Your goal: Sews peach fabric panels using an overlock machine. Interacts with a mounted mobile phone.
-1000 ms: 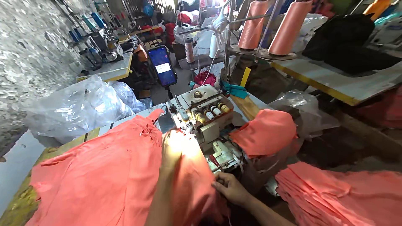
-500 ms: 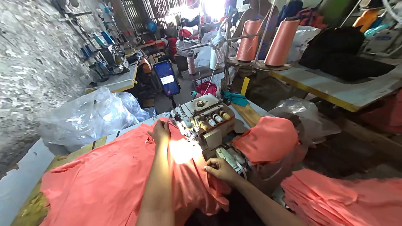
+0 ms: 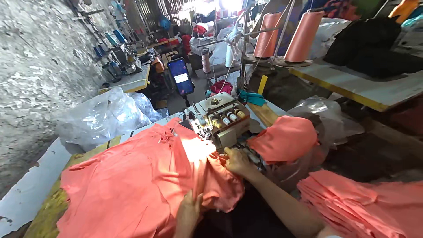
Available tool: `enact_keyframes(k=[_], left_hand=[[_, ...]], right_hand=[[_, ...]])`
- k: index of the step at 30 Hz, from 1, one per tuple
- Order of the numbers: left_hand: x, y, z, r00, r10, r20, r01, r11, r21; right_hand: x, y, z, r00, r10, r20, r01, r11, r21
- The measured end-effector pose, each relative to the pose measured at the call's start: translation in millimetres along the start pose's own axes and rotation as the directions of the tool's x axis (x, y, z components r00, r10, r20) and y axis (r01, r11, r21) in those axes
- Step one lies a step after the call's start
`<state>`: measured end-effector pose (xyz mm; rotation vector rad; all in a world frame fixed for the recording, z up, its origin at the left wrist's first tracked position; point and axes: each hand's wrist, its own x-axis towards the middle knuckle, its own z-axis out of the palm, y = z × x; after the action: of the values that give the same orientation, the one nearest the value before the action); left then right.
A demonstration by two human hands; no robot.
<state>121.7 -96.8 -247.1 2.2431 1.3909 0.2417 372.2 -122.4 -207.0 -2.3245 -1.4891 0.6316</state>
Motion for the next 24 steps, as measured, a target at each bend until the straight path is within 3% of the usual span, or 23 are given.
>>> enact_keyframes(k=[2, 4, 6, 8, 9, 11, 13, 14, 16, 18, 21, 24], left_hand=[[-8, -13, -47, 0.992, 0.127, -0.009, -0.127, 0.991, -0.043], [-8, -24, -95, 0.954, 0.227, -0.195, -0.216, 0.973, 0.076], [2, -28, -126, 0.878, 0.216, -0.427, -0.125, 0.965, 0.232], [9, -11, -127, 0.788, 0.168, -0.593, -0.027, 0.971, 0.239], [11, 2, -115, 0.753, 0.213, -0.622, -0.073, 0.967, 0.244], [11, 26, -63, 0.702, 0.367, -0.610, -0.336, 0.926, 0.170], [13, 38, 2, 0.628, 0.425, -0.652, -0.524, 0.850, 0.050], [16, 36, 32, 0.573, 0.422, -0.703, -0.568, 0.823, 0.030], [23, 26, 72, 0.525, 0.390, -0.756, -0.559, 0.828, 0.039], [23, 18, 89, 0.564, 0.350, -0.748, -0.468, 0.882, 0.060], [15, 10, 85, 0.700, 0.313, -0.643, -0.354, 0.933, 0.068], [13, 0, 75, 0.755, 0.373, -0.539, -0.372, 0.921, 0.116]], right_hand=[[-5, 16, -2, 1.000, -0.017, -0.017, 0.019, 0.994, 0.107], [-10, 30, 4, 0.991, -0.126, -0.049, 0.136, 0.925, 0.354], [-16, 31, 15, 0.972, -0.227, -0.060, 0.217, 0.768, 0.602], [-18, 26, 28, 0.971, -0.235, -0.052, 0.198, 0.653, 0.731], [-15, 23, 33, 0.974, -0.215, -0.072, 0.194, 0.625, 0.756], [-12, 20, 39, 0.968, -0.193, -0.163, 0.249, 0.628, 0.737], [-9, 15, 42, 0.903, -0.234, -0.361, 0.413, 0.705, 0.576], [-8, 11, 43, 0.851, -0.276, -0.447, 0.482, 0.749, 0.455], [-5, -4, 48, 0.759, -0.328, -0.562, 0.529, 0.814, 0.239], [6, -14, 59, 0.682, -0.348, -0.644, 0.550, 0.824, 0.137], [12, -14, 62, 0.730, -0.347, -0.589, 0.572, 0.782, 0.248], [12, -9, 51, 0.811, -0.372, -0.452, 0.554, 0.736, 0.388]])
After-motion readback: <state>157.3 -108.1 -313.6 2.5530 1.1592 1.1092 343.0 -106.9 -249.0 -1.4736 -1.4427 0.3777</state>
